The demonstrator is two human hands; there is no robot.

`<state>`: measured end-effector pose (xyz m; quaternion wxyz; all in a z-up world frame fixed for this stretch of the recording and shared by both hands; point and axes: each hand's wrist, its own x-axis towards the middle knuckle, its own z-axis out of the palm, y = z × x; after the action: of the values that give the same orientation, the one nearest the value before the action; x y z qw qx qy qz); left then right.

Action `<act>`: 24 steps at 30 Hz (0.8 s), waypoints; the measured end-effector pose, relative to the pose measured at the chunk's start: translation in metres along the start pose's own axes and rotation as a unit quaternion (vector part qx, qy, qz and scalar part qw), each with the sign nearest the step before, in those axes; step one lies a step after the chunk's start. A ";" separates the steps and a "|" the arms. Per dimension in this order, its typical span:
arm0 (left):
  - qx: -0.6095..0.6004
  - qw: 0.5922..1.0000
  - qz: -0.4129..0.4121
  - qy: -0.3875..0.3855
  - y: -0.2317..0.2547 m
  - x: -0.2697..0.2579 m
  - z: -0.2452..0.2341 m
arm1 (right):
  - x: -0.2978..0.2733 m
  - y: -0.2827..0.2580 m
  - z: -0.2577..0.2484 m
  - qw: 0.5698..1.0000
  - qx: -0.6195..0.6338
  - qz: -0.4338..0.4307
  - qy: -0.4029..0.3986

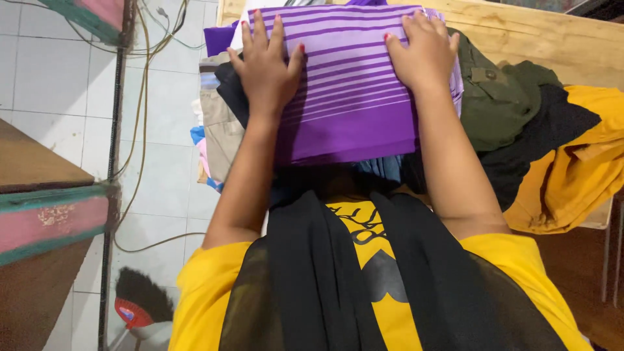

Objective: The person folds several garments on a wooden table, including a red cloth, a purple striped cloth, a white cloth, and two pairs of jeans. After folding each item, the person places it into a wooden wardrobe.

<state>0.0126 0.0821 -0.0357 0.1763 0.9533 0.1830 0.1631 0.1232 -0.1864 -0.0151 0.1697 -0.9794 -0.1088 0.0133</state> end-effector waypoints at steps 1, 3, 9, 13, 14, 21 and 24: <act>0.010 0.999 0.028 -0.023 -0.001 -0.009 -0.011 | -0.012 0.007 -0.002 0.999 0.006 -0.022 0.035; 0.020 0.997 0.057 -0.045 -0.005 -0.028 -0.024 | -0.038 0.015 -0.008 0.996 0.012 -0.043 0.071; -0.002 0.993 0.082 -0.079 -0.013 -0.069 -0.031 | -0.102 0.040 -0.003 0.984 0.049 -0.114 0.129; 0.025 0.984 0.018 -0.176 0.011 -0.049 -0.045 | -0.111 0.033 -0.017 0.987 0.049 -0.010 0.152; 0.061 0.975 0.001 -0.215 0.018 -0.044 -0.046 | -0.114 0.025 -0.028 0.988 0.058 0.062 0.125; -0.060 0.977 0.138 -0.148 0.083 -0.032 0.000 | -0.083 0.073 -0.040 0.961 0.251 0.110 0.045; -0.035 0.982 0.144 -0.117 0.083 -0.036 0.019 | -0.083 0.065 -0.055 0.850 0.500 0.158 -0.049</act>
<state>0.0121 -0.0099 -0.0289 0.2044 0.9755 0.0160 0.0804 0.0597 -0.2826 0.0141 0.6264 -0.7643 0.0600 0.1409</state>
